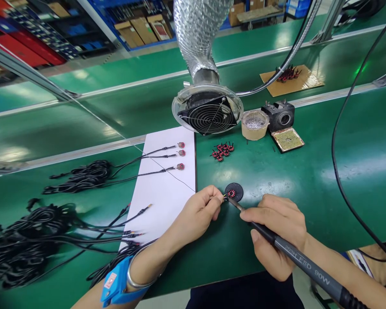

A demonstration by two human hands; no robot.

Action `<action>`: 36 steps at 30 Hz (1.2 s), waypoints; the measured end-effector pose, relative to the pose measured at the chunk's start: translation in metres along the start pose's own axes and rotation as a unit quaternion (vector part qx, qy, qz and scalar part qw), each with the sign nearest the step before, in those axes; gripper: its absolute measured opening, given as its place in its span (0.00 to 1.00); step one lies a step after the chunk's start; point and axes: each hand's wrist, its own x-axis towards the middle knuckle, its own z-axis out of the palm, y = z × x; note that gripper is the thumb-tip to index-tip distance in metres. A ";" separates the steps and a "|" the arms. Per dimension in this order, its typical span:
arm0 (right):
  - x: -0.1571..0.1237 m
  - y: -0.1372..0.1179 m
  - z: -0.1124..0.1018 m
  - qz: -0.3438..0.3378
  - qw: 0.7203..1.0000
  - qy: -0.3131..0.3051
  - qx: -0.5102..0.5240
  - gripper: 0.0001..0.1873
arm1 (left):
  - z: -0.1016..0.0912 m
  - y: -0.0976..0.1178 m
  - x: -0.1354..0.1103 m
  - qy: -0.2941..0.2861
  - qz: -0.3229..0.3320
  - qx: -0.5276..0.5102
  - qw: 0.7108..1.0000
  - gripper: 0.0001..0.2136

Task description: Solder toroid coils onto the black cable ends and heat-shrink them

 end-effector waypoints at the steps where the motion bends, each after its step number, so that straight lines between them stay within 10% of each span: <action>1: 0.000 0.000 0.000 0.002 1.000 -0.002 -0.001 0.16 | 0.000 0.000 0.000 0.001 0.000 0.002 1.000 0.11; 36: 0.005 -0.002 -0.002 -0.030 0.999 0.026 -0.007 0.18 | 0.000 0.003 -0.001 -0.019 -0.004 0.018 1.000 0.12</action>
